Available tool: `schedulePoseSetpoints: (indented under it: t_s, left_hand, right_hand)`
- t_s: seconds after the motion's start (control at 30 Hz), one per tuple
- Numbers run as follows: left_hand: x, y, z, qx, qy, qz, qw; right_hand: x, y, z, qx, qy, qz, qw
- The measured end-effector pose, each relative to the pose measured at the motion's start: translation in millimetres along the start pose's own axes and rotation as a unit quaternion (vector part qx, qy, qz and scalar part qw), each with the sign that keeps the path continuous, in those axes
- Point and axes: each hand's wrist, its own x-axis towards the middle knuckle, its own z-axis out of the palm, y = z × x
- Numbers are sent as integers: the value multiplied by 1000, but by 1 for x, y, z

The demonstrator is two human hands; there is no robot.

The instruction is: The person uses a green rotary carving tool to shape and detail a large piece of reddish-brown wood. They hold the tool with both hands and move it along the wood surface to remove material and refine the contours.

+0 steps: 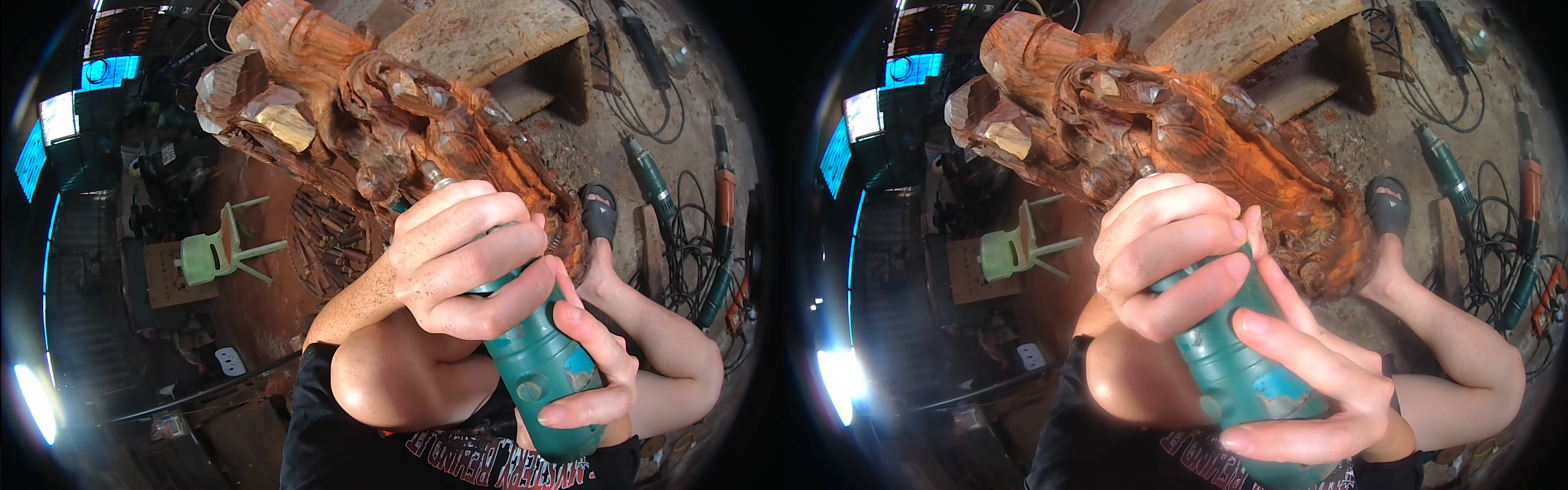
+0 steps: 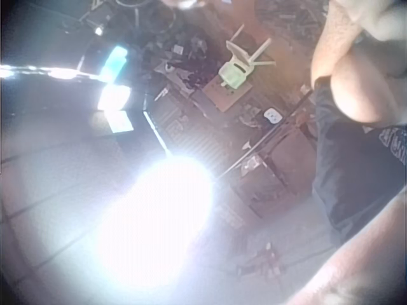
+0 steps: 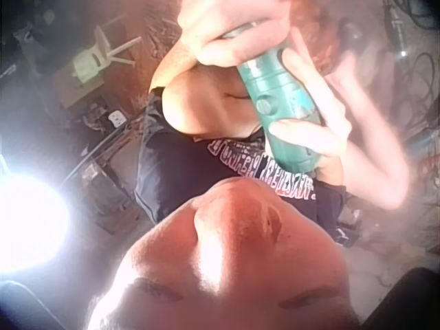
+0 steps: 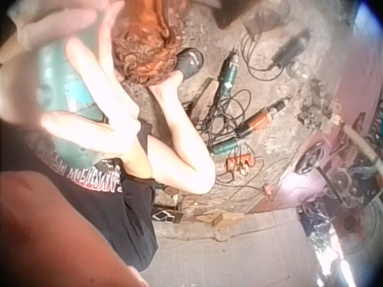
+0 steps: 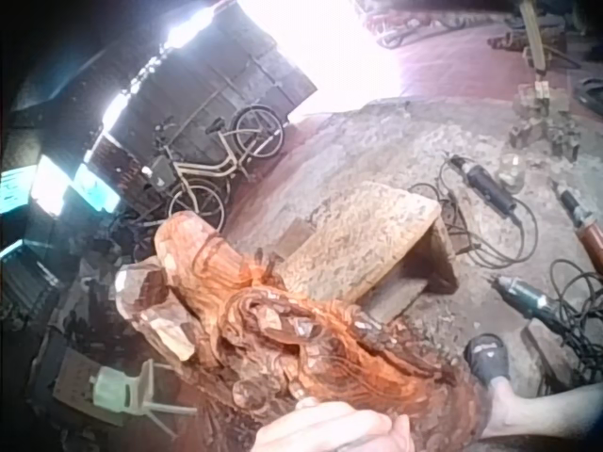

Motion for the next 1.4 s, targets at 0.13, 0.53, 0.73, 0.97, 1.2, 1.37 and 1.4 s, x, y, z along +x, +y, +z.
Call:
schedulePoseSetpoints:
  t_s: [0.13,0.53,0.73,0.97,1.2,1.37,1.4]
  left_hand:
    - [1,0,1,11,17,11,1000]
    - [-4,4,4,-6,28,8,1000]
    - [-6,3,7,-1,32,22,999]
    - [2,0,4,-3,12,-2,1000]
    - [-1,0,2,8,20,-3,1000]
    - [-3,0,5,2,20,4,1000]
    - [-4,0,6,4,25,3,1000]
  right_hand:
    - [-31,14,-19,-117,-163,5,980]
    - [8,-8,16,40,88,-1,995]
    - [5,-10,4,4,48,9,999]
    - [7,-11,6,-37,58,26,997]
    - [9,-14,4,-70,61,41,995]
    - [9,-14,1,-93,67,50,992]
    - [8,-14,1,-97,69,52,992]
